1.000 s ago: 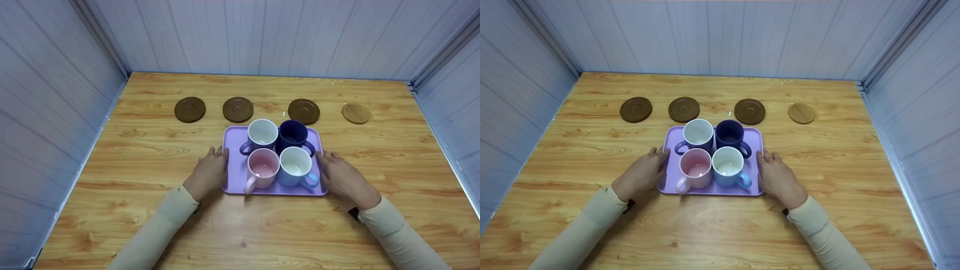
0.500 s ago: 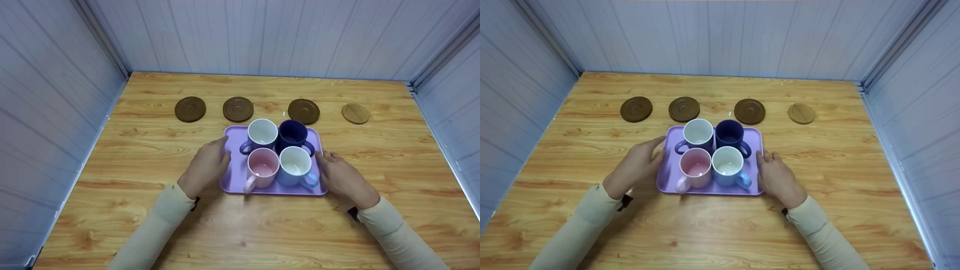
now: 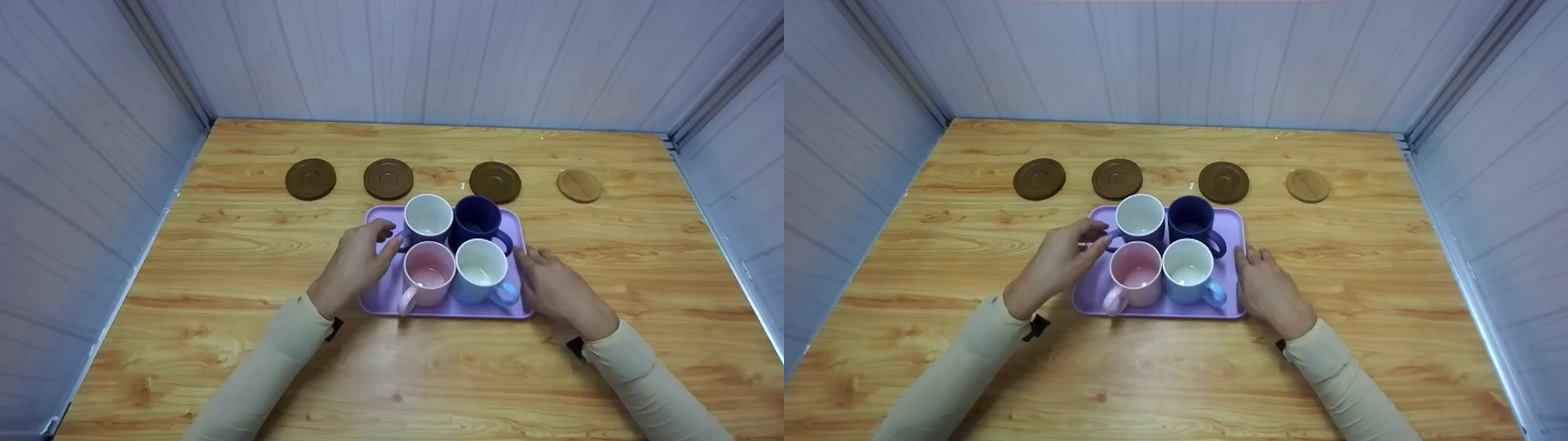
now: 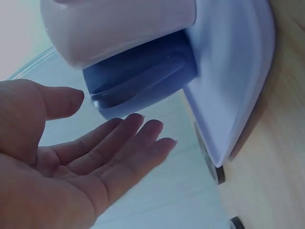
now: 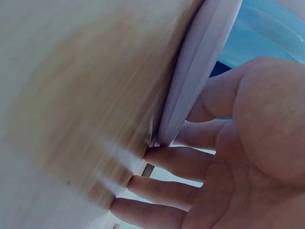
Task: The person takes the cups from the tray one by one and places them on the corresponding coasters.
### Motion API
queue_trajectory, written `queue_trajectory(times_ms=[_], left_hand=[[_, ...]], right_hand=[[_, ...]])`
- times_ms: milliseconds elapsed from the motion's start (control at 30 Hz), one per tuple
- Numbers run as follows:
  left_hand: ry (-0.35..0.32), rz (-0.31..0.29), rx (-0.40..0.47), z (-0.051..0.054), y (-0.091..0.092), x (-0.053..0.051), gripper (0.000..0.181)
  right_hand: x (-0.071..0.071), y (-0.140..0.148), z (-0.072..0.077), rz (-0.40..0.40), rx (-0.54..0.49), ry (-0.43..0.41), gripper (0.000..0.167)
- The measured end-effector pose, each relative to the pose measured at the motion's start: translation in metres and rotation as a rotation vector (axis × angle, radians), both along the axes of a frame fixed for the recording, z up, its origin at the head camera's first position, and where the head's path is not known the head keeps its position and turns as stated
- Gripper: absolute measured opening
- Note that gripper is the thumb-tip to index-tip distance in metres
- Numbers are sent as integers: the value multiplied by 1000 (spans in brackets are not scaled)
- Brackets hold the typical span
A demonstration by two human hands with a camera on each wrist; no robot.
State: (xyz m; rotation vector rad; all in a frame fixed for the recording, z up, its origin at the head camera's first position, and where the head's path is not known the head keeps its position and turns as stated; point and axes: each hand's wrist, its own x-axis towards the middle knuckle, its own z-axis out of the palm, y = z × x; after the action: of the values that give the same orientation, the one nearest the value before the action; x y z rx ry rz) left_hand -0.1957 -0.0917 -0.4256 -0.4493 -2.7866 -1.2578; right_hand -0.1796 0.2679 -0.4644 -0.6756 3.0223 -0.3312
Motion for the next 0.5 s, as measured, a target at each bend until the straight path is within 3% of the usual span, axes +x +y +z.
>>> queue_trajectory(times_ms=[300,500], left_hand=[[-59,-25,89,-10,4,-6,15],[-82,-43,144,-14,5,-7,14]], right_hand=[[0,0,-1,-2,1,-14,51],[0,-1,-1,-13,16,-35,52]])
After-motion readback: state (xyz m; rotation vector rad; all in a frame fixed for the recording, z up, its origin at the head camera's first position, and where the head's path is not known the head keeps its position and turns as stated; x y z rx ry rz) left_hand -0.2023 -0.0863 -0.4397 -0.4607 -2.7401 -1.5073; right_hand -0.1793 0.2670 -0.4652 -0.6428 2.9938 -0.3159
